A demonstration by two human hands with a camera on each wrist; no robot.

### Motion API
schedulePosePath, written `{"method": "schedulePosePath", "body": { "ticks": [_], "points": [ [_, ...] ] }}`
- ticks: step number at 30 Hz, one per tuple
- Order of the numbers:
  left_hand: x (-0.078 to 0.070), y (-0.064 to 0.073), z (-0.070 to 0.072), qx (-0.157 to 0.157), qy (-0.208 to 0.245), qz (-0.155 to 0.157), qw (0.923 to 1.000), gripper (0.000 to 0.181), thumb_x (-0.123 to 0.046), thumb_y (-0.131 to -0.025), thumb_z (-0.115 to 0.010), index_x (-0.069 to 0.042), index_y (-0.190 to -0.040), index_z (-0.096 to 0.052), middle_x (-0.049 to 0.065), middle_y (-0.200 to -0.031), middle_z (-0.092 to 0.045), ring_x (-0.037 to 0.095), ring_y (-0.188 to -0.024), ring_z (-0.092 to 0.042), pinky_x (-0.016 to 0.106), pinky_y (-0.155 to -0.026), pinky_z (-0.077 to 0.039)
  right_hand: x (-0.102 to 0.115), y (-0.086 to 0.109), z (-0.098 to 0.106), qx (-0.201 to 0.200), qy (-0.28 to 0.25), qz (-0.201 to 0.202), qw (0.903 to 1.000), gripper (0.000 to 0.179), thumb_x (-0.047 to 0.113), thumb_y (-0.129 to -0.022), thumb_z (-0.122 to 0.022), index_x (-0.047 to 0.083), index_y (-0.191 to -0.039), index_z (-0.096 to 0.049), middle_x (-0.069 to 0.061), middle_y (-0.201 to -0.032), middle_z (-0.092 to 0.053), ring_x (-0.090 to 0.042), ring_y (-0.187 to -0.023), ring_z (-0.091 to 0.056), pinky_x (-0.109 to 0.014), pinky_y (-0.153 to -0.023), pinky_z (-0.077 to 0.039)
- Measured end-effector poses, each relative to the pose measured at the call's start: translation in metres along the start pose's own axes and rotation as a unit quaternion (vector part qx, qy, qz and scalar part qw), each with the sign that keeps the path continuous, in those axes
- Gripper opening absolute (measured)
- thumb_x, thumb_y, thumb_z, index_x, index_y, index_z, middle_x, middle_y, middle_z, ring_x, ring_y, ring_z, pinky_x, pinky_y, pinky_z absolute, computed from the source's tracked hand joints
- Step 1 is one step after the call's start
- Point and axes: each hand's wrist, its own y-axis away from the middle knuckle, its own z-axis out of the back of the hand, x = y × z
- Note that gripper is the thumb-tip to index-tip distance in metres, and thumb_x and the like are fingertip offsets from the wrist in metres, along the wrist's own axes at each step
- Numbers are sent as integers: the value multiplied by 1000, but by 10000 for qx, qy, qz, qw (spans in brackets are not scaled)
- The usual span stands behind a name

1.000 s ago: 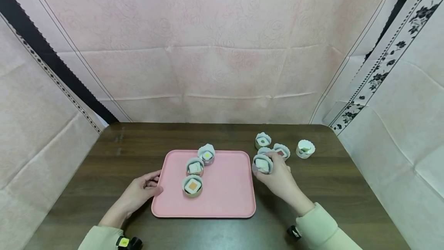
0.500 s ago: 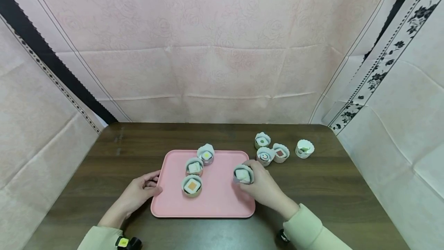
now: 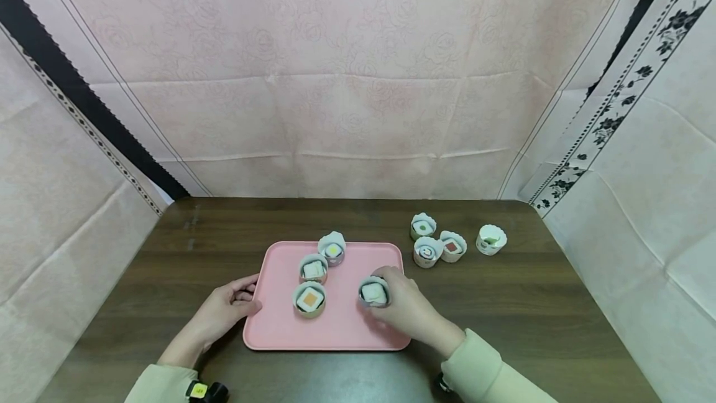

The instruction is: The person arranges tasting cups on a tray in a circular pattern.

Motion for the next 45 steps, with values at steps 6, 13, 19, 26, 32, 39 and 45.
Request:
{"method": "schedulePosePath", "body": {
  "ticks": [6,13,19,26,32,39,45],
  "points": [
    [-2,0,0,-11,-65,10,10000,58,-3,-83,-72,-9,-138,-53,10,-111,-56,20,-92,-60,29,-74,-53,3,-1,-6,111,189,31,9998,46,18,-74,-84,15,-111,-57,6,-102,-57,-12,-94,-53,-43,-87,-40],
    [-3,3,0,-15,-50,-47,10000,57,-4,-83,-73,-7,-137,-53,11,-111,-56,20,-92,-59,29,-73,-53,0,-3,-11,157,236,119,9995,45,22,-74,-84,16,-110,-57,8,-101,-56,-10,-94,-53,-42,-88,-40],
    [-3,2,0,2,-8,-44,10000,57,-4,-83,-73,-7,-137,-54,11,-112,-56,20,-92,-59,29,-73,-53,1,-4,-15,265,198,181,9993,45,22,-76,-83,13,-111,-57,5,-102,-56,-11,-93,-54,-35,-84,-48],
    [-3,3,1,19,-8,-65,10000,58,-5,-84,-73,-7,-138,-53,12,-112,-55,20,-92,-59,29,-73,-52,4,-5,-17,356,68,270,9990,46,18,-76,-83,10,-112,-56,1,-104,-56,-14,-95,-54,-37,-86,-47],
    [-2,2,1,27,26,-81,10000,58,-5,-84,-73,-7,-138,-53,12,-112,-55,21,-92,-59,29,-73,-52,5,-6,-21,419,114,310,9986,45,20,-77,-83,11,-112,-56,3,-104,-55,-13,-95,-53,-36,-86,-47],
    [-1,1,0,-16,-18,-7,10000,58,-3,-83,-73,-9,-137,-54,11,-111,-56,21,-92,-59,29,-73,-52,3,-5,-24,435,188,379,9982,48,18,-75,-84,10,-113,-56,2,-105,-55,-14,-97,-53,-36,-86,-47],
    [0,0,0,-30,-54,-4,10000,58,-3,-83,-73,-8,-137,-54,10,-110,-56,21,-92,-59,29,-74,-52,3,-4,-24,488,189,285,9982,54,21,-74,-85,9,-118,-55,1,-109,-55,-14,-100,-53,-40,-89,-46]
  ]
}}
